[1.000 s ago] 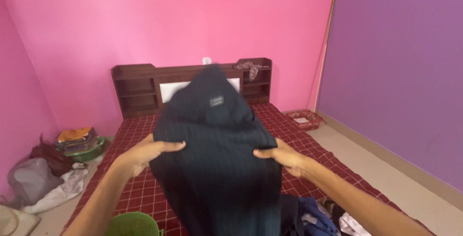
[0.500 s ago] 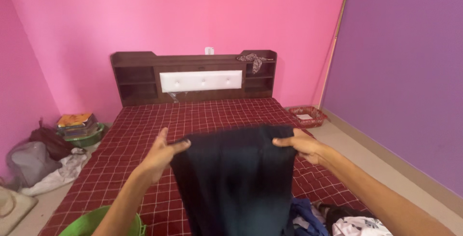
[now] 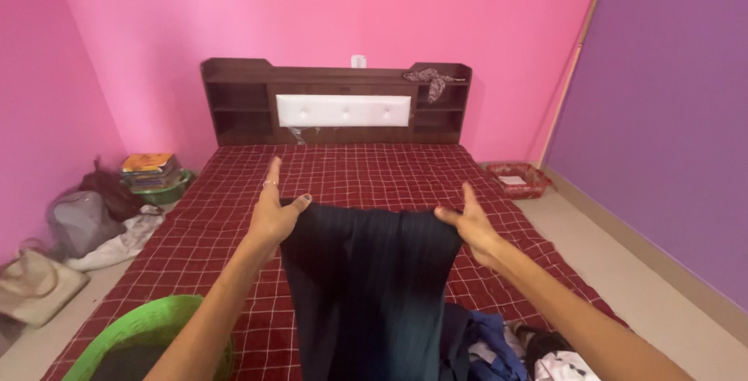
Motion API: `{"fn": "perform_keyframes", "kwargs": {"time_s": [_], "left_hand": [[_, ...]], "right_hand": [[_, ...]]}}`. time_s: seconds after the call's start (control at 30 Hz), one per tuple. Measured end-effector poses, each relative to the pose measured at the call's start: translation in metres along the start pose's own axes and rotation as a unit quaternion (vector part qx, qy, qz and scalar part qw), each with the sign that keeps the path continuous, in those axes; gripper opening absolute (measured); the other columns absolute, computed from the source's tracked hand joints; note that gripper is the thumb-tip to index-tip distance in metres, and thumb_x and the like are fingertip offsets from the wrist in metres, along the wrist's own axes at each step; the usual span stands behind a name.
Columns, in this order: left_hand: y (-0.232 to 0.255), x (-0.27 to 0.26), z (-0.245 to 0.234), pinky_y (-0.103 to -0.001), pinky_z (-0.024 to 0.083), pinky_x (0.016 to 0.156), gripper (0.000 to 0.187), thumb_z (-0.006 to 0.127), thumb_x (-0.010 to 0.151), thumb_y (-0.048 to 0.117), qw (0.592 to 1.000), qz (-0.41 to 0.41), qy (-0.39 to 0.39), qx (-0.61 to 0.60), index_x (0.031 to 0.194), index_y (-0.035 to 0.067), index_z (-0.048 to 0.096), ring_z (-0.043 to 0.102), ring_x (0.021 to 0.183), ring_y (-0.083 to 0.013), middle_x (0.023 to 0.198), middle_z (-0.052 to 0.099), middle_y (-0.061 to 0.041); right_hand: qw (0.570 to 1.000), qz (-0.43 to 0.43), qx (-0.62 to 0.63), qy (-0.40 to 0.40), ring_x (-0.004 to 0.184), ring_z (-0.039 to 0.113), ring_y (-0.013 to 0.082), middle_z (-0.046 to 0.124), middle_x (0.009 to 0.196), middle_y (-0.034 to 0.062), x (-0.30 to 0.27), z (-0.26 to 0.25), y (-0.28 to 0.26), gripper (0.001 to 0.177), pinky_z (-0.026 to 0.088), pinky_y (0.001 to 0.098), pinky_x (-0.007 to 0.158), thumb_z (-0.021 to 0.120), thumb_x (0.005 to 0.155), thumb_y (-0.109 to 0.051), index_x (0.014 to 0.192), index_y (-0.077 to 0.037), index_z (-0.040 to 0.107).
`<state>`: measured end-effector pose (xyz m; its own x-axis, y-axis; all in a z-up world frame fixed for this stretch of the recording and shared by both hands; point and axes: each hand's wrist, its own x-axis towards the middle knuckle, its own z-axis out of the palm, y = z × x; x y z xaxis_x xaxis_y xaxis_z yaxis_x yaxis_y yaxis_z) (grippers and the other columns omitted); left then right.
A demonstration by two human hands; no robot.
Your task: The person buttons and zips a pair of trousers on a bed, smooths the fabric, folds the legs together, and سپس folds the trousers into a bundle before placing them in a green laundry basket.
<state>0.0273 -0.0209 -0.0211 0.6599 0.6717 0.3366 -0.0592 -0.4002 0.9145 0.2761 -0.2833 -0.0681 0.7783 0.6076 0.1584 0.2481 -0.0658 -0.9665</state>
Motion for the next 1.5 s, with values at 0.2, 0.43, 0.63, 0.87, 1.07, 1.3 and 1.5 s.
{"fn": "perform_keyframes", "kwargs": {"time_s": [0.2, 0.43, 0.63, 0.87, 1.07, 1.3, 1.5], "left_hand": [[0.017, -0.008, -0.014, -0.037, 0.06, 0.098, 0.047, 0.071, 0.088, 0.01, 0.992, -0.095, 0.007, -0.084, 0.135, 0.009, 0.07, 0.067, 0.127, -0.0316, 0.146, 0.067, -0.023], [0.004, -0.012, -0.013, -0.055, 0.03, 0.113, 0.113, 0.089, 0.076, -0.004, 0.944, 0.293, -0.05, 0.142, 0.168, -0.003, 0.023, 0.028, 0.146, -0.0415, 0.168, 0.022, -0.025], [-0.006, -0.019, -0.014, -0.036, 0.06, 0.098, 0.048, 0.066, 0.091, -0.001, 0.998, -0.058, -0.018, -0.022, 0.137, 0.009, 0.073, 0.072, 0.115, -0.0217, 0.137, 0.07, -0.015], [0.046, -0.042, -0.017, -0.038, 0.056, 0.099, 0.086, 0.066, 0.079, -0.017, 0.995, 0.017, 0.015, -0.097, 0.151, 0.021, 0.041, 0.055, 0.122, -0.0265, 0.14, 0.05, -0.023], [0.041, -0.032, -0.018, -0.044, 0.046, 0.109, 0.087, 0.059, 0.08, -0.02, 0.996, -0.076, 0.036, -0.035, 0.15, 0.03, 0.044, 0.038, 0.142, -0.0351, 0.164, 0.028, -0.012], [0.052, -0.026, -0.024, -0.049, 0.049, 0.109, 0.06, 0.085, 0.071, 0.006, 0.989, -0.134, -0.061, 0.011, 0.129, 0.008, 0.07, 0.065, 0.127, -0.0359, 0.13, 0.068, -0.022], [0.038, -0.012, -0.027, -0.044, 0.051, 0.107, 0.075, 0.1, 0.047, 0.015, 0.939, -0.078, -0.172, 0.286, 0.118, 0.006, 0.077, 0.07, 0.116, -0.0336, 0.12, 0.075, -0.018]], "right_hand": [[0.988, -0.079, 0.108, -0.075, 0.116, 0.063, 0.0226, 0.056, 0.143, 0.0159, -0.011, 0.006, -0.033, 0.064, 0.058, 0.044, 0.096, 0.067, 0.097, -0.003, 0.157, -0.016, 0.05], [0.992, 0.007, 0.009, -0.126, 0.104, 0.065, 0.0199, 0.037, 0.146, -0.0059, -0.013, 0.001, -0.065, 0.081, 0.058, 0.0404, 0.085, 0.054, 0.097, 0.01, 0.16, -0.038, 0.034], [0.983, 0.06, 0.093, -0.149, 0.115, 0.069, 0.0234, 0.063, 0.139, 0.019, 0.014, -0.003, -0.02, 0.06, 0.06, 0.0382, 0.094, 0.062, 0.099, -0.004, 0.157, -0.011, 0.05], [0.984, -0.13, 0.089, -0.088, 0.142, 0.036, 0.0133, 0.022, 0.162, -0.0015, -0.003, 0.02, -0.021, 0.089, 0.04, 0.0385, 0.116, 0.066, 0.093, 0.004, 0.162, -0.036, 0.027], [0.987, 0.066, 0.069, -0.129, 0.108, 0.068, 0.0243, 0.069, 0.122, 0.0172, -0.011, 0.006, -0.056, 0.045, 0.057, 0.0416, 0.098, 0.06, 0.097, -0.011, 0.142, -0.013, 0.061], [0.97, 0.06, -0.05, -0.229, 0.102, 0.071, 0.0147, 0.073, 0.119, 0.0089, -0.023, 0.003, -0.095, 0.056, 0.057, 0.0215, 0.072, 0.076, 0.077, 0.004, 0.132, -0.007, 0.067], [0.936, 0.036, -0.22, -0.272, 0.11, 0.068, 0.0194, 0.074, 0.123, 0.0102, -0.014, 0.005, -0.1, 0.071, 0.053, 0.0304, 0.081, 0.086, 0.064, 0.004, 0.132, -0.011, 0.071]]}}
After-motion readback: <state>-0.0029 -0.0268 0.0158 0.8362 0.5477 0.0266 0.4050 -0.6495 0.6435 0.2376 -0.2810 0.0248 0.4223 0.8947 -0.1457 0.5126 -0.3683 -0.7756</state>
